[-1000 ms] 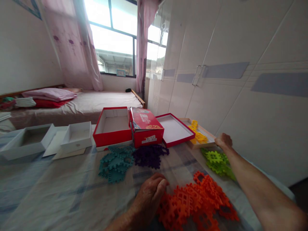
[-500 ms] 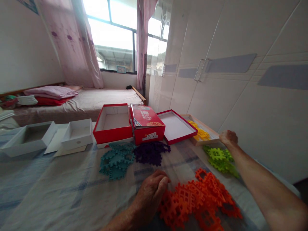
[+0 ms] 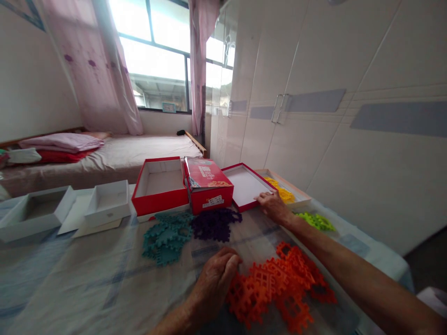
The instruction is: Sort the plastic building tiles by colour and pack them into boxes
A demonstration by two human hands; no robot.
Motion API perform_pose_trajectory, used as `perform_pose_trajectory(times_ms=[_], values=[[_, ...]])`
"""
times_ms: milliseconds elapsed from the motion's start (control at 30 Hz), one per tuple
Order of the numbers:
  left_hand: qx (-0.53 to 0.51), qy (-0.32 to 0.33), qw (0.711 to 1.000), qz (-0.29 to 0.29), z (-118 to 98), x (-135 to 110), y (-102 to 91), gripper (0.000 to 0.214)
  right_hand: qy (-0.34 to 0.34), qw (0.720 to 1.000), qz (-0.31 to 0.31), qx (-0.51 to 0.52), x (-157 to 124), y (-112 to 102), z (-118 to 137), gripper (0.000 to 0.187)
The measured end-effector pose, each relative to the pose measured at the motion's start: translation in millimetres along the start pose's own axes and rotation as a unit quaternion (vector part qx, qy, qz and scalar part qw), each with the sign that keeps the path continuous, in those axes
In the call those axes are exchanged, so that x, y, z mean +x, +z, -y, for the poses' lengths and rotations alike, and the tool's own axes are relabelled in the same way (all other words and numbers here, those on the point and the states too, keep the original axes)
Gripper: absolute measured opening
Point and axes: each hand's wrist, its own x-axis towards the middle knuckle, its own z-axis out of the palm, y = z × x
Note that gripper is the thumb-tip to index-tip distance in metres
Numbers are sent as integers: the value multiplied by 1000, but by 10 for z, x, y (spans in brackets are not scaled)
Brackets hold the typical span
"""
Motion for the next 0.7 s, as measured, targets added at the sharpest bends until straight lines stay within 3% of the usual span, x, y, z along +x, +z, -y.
perform_pose_trajectory(times_ms=[133,333,433,533,600,700], values=[[0,-1,1000,-4,3,-2,0,42,-8,999,27,-34,40,13,-36,20],[14,8,1000,-2,-23,6,-8,44,2,994,-27,-102,-30,-151,-215,21],[14,6,1000,0,-31,5,-14,43,16,996,-55,-75,-102,-201,-440,18],[13,11,1000,-1,-24,-2,-7,43,84,988,-125,19,-190,-272,-677,14],[14,12,1000,-3,-16,-10,1,43,178,958,-192,113,-243,-351,-800,19],[13,13,1000,-5,-6,-15,13,43,333,852,-303,266,-266,-470,-935,25]])
